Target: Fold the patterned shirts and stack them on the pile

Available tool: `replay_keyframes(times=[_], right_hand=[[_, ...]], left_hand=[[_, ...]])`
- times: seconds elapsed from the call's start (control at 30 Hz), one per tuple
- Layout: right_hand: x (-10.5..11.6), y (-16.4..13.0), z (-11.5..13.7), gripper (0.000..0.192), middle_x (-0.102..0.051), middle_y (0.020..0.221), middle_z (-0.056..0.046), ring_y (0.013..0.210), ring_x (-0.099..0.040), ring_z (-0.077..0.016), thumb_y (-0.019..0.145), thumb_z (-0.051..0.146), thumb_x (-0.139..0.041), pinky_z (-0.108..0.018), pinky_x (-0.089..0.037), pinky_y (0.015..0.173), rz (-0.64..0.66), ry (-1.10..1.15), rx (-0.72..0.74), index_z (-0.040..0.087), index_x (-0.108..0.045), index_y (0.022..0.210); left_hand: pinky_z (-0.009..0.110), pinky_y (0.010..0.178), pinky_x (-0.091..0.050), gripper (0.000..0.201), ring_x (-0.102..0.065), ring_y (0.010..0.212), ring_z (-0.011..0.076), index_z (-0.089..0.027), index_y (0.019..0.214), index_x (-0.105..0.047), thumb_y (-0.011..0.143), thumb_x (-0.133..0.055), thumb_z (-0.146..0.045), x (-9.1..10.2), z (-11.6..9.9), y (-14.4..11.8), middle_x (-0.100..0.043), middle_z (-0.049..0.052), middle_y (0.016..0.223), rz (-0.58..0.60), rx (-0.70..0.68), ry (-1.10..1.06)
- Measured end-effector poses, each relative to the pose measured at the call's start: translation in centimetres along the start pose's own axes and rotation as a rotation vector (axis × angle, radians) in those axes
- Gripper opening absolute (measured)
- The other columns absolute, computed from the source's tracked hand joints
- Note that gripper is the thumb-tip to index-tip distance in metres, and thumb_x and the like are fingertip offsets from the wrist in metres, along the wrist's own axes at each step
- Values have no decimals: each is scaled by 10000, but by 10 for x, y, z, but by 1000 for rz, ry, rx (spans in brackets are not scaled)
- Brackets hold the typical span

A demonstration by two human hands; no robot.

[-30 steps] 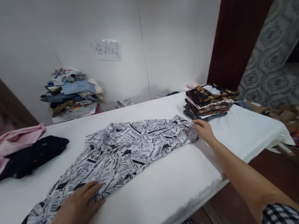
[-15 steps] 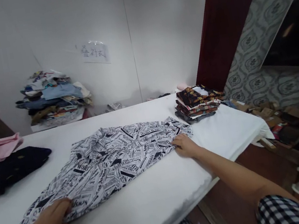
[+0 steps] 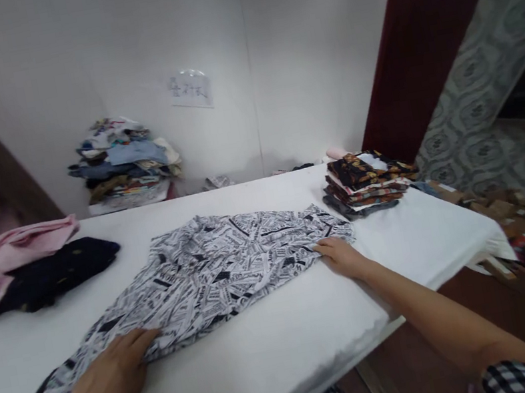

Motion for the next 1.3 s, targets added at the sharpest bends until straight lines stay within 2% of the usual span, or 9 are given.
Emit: replay_keyframes(times=[0.17,0.43,0.6,0.67,0.77,0.87,1.0,1.1,1.3], right_hand=[[6,-3,-21,373,-713,1012,-108,962,-634,-248,821,102,-430,-421,-492,868,-66,-1,50,203,-734,1014],[0,-39,-34,362,-722,1035,-123,968,-672,-292,801,139,-455,-466,-545,851,-108,46,14,272,-767,929],[16,-25,-13,346,-724,1066,-82,960,-688,-325,798,183,-484,-543,-571,820,-265,182,35,352,-755,931],[17,-13,8,355,-711,1125,-50,1033,-674,-306,839,216,-478,-526,-575,871,-279,283,67,391,-730,1018],[-3,4,45,362,-640,1292,-37,1215,-584,-307,884,295,-494,-526,-508,1011,-150,328,134,411,-683,1170],[-35,10,65,444,-515,1433,-22,1322,-473,-338,882,371,-538,-581,-429,1074,3,269,166,452,-576,1316],[-60,3,66,556,-382,1516,7,1380,-382,-337,889,378,-557,-618,-353,1111,95,222,160,472,-429,1422],[-58,-1,65,568,-364,1524,-10,1387,-372,-338,897,363,-564,-634,-333,1108,101,233,160,446,-414,1438],[-54,1,69,574,-363,1523,-18,1395,-362,-332,897,359,-565,-650,-310,1108,103,268,143,452,-405,1441]], left_hand=[[434,965,-493,478,-620,1133,285,-272,1093,-703,721,-419,-176,38,-38,-10,-688,77,1192,-44,47,38],[441,940,-500,550,-630,1090,288,-292,1099,-708,700,-408,-61,26,-66,-36,-691,94,1137,110,-12,5],[441,1012,-464,566,-577,1201,318,-341,1265,-611,700,-637,-348,44,-57,-33,-616,71,1323,287,64,-197],[424,955,-495,588,-610,1146,309,-291,1280,-598,742,-606,-529,54,-49,-13,-617,84,1324,291,116,-293],[380,890,-502,536,-649,1037,266,-223,1231,-618,844,-458,-558,67,-34,41,-644,101,1271,123,216,-296],[345,949,-461,540,-608,1132,261,-193,1229,-616,857,-456,-551,58,-23,104,-604,120,1331,29,313,-207],[372,972,-443,610,-527,1253,315,-147,1241,-605,794,-554,-559,26,-19,169,-561,184,1369,28,401,-145],[379,880,-478,417,-590,1164,340,-125,1104,-686,773,-606,-365,12,-10,197,-631,224,1253,30,467,-147],[303,699,-467,311,-675,908,259,-113,1035,-703,823,-504,-223,48,38,235,-717,213,1017,-93,542,-216]])
Point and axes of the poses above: each hand's wrist, its own y-axis towards the middle knuckle, its own x-axis out of the back of the hand, z = x × y, the point moved 7 cm from there along y, towards the middle knuckle
